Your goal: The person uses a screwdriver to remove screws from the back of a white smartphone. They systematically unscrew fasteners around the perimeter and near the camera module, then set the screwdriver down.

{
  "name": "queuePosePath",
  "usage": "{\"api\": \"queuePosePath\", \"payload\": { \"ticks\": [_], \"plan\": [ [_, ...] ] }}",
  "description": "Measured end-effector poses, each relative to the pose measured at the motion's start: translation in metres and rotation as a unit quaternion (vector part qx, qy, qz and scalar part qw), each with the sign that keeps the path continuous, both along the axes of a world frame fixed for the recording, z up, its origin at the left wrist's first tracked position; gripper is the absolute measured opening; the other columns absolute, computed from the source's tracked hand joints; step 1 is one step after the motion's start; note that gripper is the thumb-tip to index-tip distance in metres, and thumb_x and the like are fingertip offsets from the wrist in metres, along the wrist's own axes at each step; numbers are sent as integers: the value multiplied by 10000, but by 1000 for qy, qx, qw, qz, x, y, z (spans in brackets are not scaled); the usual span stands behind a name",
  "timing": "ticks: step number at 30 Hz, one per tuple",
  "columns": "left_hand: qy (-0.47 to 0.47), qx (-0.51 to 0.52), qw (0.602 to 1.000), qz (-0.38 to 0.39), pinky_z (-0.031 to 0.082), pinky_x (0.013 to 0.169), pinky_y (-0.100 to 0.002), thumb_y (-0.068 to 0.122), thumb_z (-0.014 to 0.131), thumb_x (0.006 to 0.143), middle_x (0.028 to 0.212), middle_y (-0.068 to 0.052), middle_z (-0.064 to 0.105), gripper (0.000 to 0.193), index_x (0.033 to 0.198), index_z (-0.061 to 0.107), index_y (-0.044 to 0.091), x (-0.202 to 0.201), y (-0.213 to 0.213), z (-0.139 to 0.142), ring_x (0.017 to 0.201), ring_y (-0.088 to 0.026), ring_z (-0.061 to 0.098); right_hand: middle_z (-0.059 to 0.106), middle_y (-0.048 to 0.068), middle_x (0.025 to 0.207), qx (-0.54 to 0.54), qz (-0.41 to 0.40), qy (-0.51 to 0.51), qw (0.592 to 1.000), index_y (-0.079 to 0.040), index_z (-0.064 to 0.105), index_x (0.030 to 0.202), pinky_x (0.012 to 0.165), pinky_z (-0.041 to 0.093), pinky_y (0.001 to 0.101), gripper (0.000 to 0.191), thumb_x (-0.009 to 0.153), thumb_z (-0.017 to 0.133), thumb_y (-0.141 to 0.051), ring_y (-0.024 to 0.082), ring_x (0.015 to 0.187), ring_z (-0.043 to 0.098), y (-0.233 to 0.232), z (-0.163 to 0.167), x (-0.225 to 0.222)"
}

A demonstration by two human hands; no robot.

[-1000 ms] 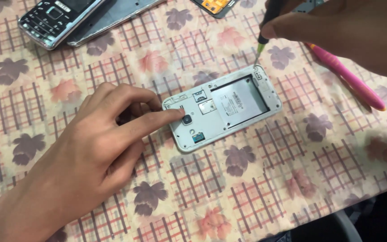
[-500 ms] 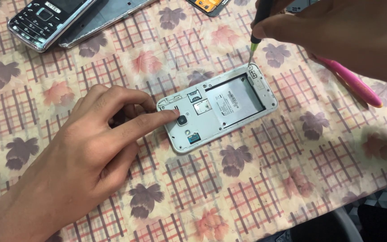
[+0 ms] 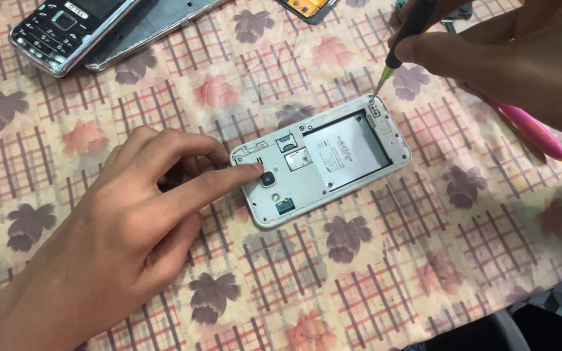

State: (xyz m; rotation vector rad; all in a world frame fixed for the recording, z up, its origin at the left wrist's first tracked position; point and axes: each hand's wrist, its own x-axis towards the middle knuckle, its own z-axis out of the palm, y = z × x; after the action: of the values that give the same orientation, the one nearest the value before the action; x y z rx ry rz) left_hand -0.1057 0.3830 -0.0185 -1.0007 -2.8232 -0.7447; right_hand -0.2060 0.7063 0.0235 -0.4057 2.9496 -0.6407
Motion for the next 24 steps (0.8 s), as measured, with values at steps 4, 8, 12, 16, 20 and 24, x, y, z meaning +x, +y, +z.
{"api": "queuePosePath", "payload": {
  "ticks": [4,8,12,16,20,24],
  "plan": [
    [14,-15,1000,-7,598,833,-283,-35,611,808,1242,-111,606,525,1299,698,131,-1,2,0,1137,-239,599,741,217,823,14,-17,-25,999,-82,650,1218,706,636,418,256,1031,615,-254,301,661,720,2,1,-1],
    [2,-15,1000,-5,592,847,-286,-19,620,821,1256,-106,605,526,1318,695,138,0,2,0,1138,-231,600,646,251,587,106,-104,-107,983,-132,613,1313,545,643,428,298,1070,527,-283,354,289,599,-8,11,2],
    [-9,-18,1000,-4,567,875,-317,9,636,828,1259,-102,607,522,1332,688,137,0,1,0,1118,-228,601,524,246,418,115,-99,-122,981,-156,601,1326,449,604,395,313,1076,483,-304,329,204,530,-21,21,6],
    [-7,-20,1000,-5,575,878,-305,1,625,833,1253,-99,606,524,1336,679,136,0,1,0,1114,-218,611,490,233,377,74,-107,-122,984,-181,603,1251,348,529,458,223,1129,541,-356,376,196,499,-21,22,8],
    [-7,-25,1000,-2,573,869,-308,7,628,834,1255,-93,607,528,1342,679,144,0,1,-1,1108,-217,612,482,226,375,45,-99,-118,987,-155,610,1238,299,486,470,245,1092,532,-336,365,177,483,-10,15,6],
    [-11,-31,999,2,570,871,-313,20,632,839,1260,-88,605,531,1350,679,153,1,0,-2,1113,-217,605,515,216,413,46,-100,-105,988,-144,625,1237,312,492,449,261,1066,543,-323,347,191,488,-8,11,4]
  ]
}}
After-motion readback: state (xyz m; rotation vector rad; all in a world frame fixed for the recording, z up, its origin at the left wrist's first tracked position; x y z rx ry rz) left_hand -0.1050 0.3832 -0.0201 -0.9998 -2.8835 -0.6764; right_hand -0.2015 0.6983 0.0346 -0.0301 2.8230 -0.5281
